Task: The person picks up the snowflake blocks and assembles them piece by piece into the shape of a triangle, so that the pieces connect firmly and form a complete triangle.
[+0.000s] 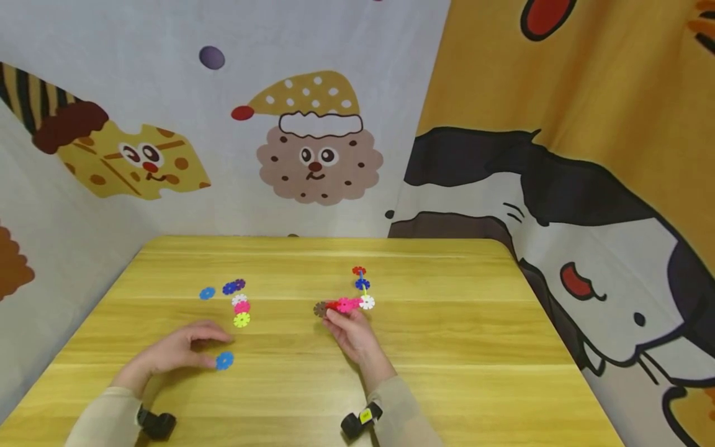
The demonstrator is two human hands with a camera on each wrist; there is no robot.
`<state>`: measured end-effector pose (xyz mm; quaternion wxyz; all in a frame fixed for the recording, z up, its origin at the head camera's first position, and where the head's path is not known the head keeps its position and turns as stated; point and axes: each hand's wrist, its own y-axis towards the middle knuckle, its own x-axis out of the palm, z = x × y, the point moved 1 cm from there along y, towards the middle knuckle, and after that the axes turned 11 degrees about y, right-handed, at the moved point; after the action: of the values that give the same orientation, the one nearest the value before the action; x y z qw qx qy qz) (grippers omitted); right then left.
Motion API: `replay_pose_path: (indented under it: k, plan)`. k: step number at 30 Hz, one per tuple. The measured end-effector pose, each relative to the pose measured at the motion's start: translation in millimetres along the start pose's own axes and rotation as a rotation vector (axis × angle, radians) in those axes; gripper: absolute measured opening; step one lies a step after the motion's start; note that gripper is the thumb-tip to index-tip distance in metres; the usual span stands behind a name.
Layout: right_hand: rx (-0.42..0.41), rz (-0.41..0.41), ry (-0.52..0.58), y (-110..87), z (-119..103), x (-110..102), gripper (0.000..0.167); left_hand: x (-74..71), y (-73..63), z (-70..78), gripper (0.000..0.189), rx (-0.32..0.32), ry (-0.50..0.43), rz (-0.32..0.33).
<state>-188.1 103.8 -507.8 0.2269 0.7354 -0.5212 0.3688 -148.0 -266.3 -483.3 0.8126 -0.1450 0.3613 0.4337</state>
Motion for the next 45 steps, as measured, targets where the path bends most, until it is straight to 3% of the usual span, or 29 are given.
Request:
replay_pose_path:
  k: [8, 22, 30, 34, 39, 45]
  plan:
    - [0.003, 0.004, 0.013, -0.7, -1.6, 0.7, 0.033, 2.9, 2.6, -2.3, 0.042, -0.040, 0.037, -0.009]
    - [0.006, 0.016, 0.008, -1.3, -2.1, 1.2, 0.034, 7.1, 6.8, -2.5, 0.029, 0.088, 0.085, 0.025]
    - [0.003, 0.001, 0.015, -1.6, -1.3, 1.1, 0.035, 6.8, 5.2, -3.1, 0.024, 0.030, 0.117, 0.005]
    - [0.005, 0.005, 0.016, -1.4, -0.8, 1.2, 0.036, 7.6, 5.0, -2.9, 0.025, 0.038, 0.132, 0.019]
    - [0.001, -0.005, 0.020, -0.8, -1.1, 1.3, 0.036, 8.1, 5.9, -2.9, 0.023, 0.060, 0.026, 0.020]
    - [0.006, -0.012, 0.020, -0.7, -1.2, 0.8, 0.034, 7.6, 7.6, -0.8, 0.017, 0.026, -0.107, -0.001]
